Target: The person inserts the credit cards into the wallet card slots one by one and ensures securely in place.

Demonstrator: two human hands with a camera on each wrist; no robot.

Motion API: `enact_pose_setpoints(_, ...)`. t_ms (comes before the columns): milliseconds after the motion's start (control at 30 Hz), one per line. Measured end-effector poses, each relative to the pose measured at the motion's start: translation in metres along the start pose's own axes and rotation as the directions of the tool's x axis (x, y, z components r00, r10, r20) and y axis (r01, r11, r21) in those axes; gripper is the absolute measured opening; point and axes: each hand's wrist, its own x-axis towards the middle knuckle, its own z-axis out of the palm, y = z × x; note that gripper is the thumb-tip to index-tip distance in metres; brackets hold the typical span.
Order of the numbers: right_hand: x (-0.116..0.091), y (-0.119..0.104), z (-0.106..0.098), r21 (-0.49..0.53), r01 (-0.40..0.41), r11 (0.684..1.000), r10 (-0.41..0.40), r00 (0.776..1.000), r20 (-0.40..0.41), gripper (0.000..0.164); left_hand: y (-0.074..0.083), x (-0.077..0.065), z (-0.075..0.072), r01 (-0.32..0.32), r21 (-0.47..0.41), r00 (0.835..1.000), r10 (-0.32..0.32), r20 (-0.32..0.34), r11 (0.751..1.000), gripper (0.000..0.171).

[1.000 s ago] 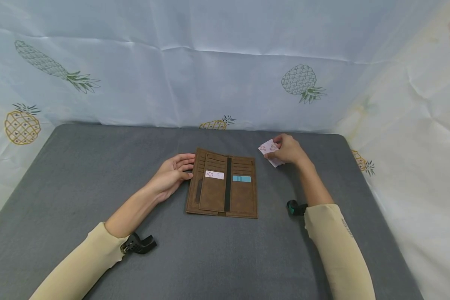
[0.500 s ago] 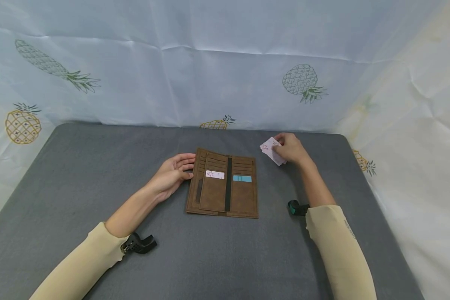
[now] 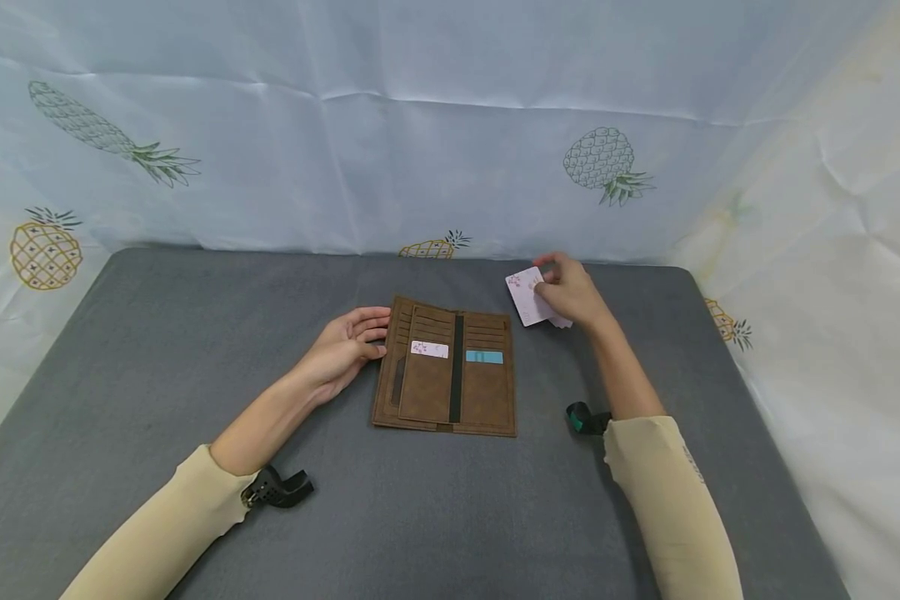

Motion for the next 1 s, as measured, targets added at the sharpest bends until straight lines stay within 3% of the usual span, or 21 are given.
enact_pose_setpoints(467,-0.005,-0.015,0.022,0.088,0.042,0.995,-0.043,0.999,0.009,0.043,-0.001,0.000,0.000,0.000,0.006,1.000,0.000,-0.003,1.000,0.069)
enact_pose_setpoints(1000,-0.004,-0.023,0.041,0.104,0.071,0.992,-0.079,0.994,0.079,0.039,0.000,0.001,0.001,0.004,0.007,1.000,-0.004,-0.007,1.000,0.070)
